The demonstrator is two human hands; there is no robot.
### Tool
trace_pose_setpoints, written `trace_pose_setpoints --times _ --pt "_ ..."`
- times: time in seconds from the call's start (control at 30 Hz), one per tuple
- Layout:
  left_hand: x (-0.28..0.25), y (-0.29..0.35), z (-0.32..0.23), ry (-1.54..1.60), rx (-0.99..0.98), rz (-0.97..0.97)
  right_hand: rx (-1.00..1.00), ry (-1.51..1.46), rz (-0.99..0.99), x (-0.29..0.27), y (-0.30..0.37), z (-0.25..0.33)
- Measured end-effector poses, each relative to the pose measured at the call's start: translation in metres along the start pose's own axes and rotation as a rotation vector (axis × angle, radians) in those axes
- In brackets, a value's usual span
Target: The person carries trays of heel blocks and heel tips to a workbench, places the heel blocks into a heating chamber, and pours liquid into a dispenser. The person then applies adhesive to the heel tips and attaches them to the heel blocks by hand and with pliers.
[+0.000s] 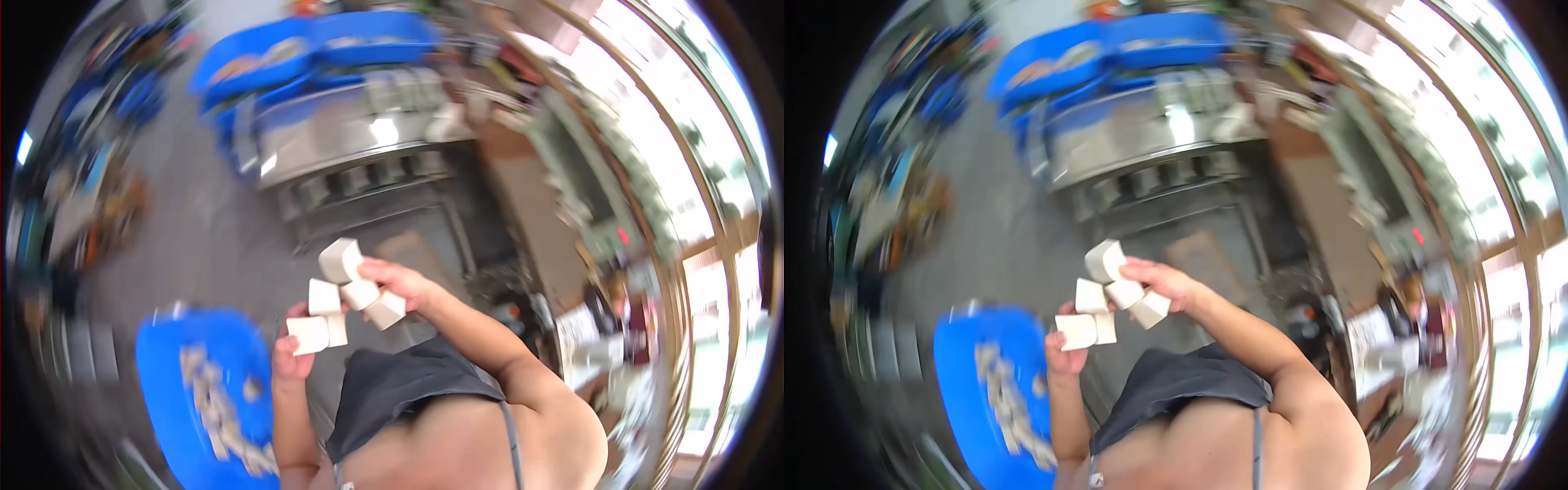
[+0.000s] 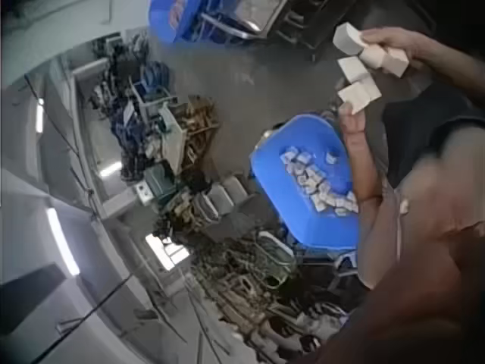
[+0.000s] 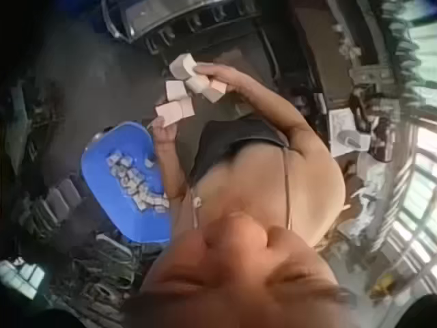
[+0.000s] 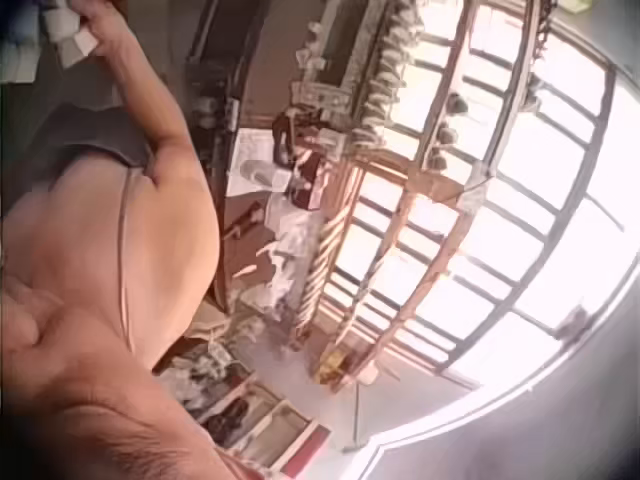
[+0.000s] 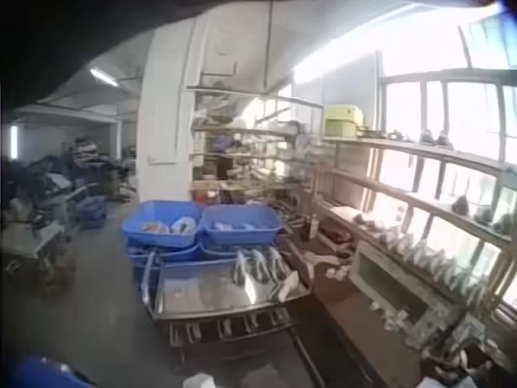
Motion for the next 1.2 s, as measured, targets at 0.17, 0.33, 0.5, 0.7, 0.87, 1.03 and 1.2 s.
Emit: trace_pose_setpoints --times 0.17,0.33,0.5,0.7,0.87,1.03,1.2 --pt "0.06 -0.16 0.196 -0.001 -0.567 0.144 -0.272 -0.034 -0.5 -0.186 0.152 0.037" --pt "0.129 -0.297 0.462 -0.104 -1.022 0.344 -0.328 -0.187 -0.944 -0.408 0.337 0.026" --pt "0.161 -0.385 0.651 -0.295 -1.192 0.311 -0.307 -0.298 -1.351 -0.528 0.439 0.048" --pt "0.196 -0.447 0.754 -0.621 -0.824 0.241 -0.257 -0.015 -1.809 -0.626 0.484 0.085" --pt "0.22 -0.456 0.701 -0.912 -0.172 0.597 0.078 1.104 -2.466 -0.616 0.514 0.125" --pt "0.178 -0.34 0.539 -0.987 -0.515 0.548 -0.198 1.753 -2.254 -0.561 0.503 0.083" --pt "0.082 -0.158 0.265 -0.681 -0.273 -0.045 -0.214 1.251 -1.439 -0.382 0.304 0.028"
Point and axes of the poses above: each hand's wrist, its own y-axis away from the middle knuckle, its own x-axis out of the palm, z = x × y, the point moved 5 cm from there along -y, towards the middle knuckle, and after that the axes turned 15 degrees about y, right-handed, at the moved point
